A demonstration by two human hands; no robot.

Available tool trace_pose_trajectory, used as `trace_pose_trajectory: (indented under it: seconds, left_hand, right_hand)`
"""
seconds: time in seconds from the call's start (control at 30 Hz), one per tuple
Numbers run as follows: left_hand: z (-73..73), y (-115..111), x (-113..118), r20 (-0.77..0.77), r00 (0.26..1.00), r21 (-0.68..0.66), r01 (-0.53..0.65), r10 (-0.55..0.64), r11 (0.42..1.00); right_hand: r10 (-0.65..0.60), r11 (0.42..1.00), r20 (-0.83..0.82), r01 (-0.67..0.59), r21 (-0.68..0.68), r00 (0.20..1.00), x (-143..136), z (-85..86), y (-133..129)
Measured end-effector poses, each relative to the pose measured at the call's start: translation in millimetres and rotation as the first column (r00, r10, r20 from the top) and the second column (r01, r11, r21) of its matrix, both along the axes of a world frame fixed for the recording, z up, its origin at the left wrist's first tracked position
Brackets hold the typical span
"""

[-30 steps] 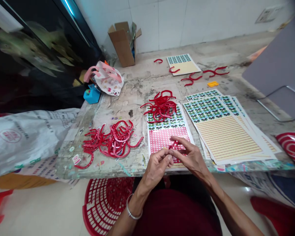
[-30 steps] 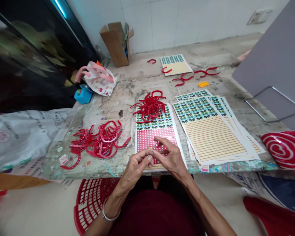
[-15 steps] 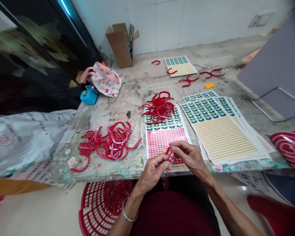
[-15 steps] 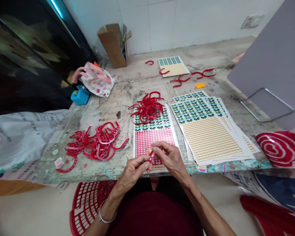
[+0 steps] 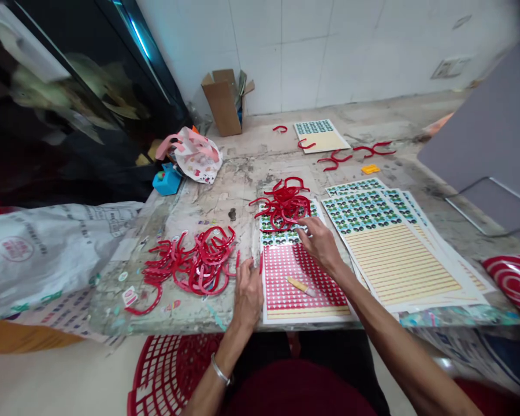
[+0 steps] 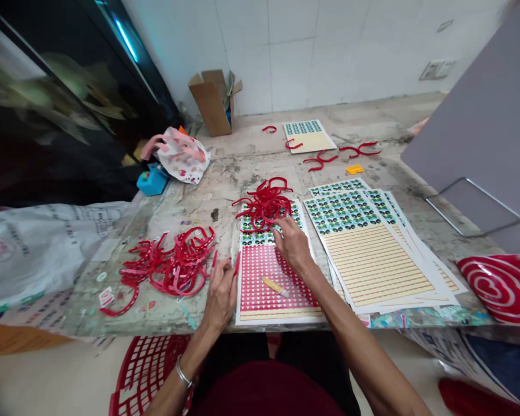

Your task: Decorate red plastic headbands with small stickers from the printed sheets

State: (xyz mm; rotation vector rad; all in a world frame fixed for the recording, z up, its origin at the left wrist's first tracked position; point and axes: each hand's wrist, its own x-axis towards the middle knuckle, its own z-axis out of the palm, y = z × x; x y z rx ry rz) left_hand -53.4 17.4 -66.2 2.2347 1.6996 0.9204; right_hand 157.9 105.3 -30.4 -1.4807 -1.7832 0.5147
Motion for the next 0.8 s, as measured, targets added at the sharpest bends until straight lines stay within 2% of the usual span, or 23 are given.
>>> trace_pose_trajectory:
  seconds: [0.1,0.17,0.33,0.43,0.53,0.67,0.8]
  left_hand:
    - [-16.8,19,-28,-0.083,0.991,0.063,-0.099,0.104,0.993]
    - [-19.9,33,-47,-0.117,0.981,0.06,-0.15,0.157,0.987]
    - [-10.1,70,-88,-0.119,0.97,0.042,-0.209,0.212,0.977]
    - [-1.6,81,-97,-0.109,0.976,0.018,-0.189,0.19,0.982]
    - [10.4,77,-86,-0.096,0.982,0.016,-0.161,0.161,0.987]
    - [31.9,56,-49,-0.062,0.994,0.009,-0.093,0.093,0.996]
    - [46.6,40,-8,0.187,0.98,-0.12,0.098,-0.074,0.988]
  right_hand:
    - [0.017,0.999,0.014,-0.017,-0.04,1.0,-10,-2.9,28]
    - [0.033,0.998,-0.025,-0.035,-0.058,0.999,-13,-5.6,36]
    - [0.064,0.993,-0.235,-0.087,-0.086,0.97,-5,-1.8,37]
    - [0.056,0.989,-0.409,-0.107,-0.103,0.911,10,5.5,37]
    - [0.028,0.992,-0.535,-0.088,-0.088,0.844,22,8.2,39]
    - [0.029,0.996,-0.591,-0.072,-0.048,0.806,25,2.4,45]
    - [0.047,0.999,-0.533,-0.052,0.005,0.845,18,-1.8,50]
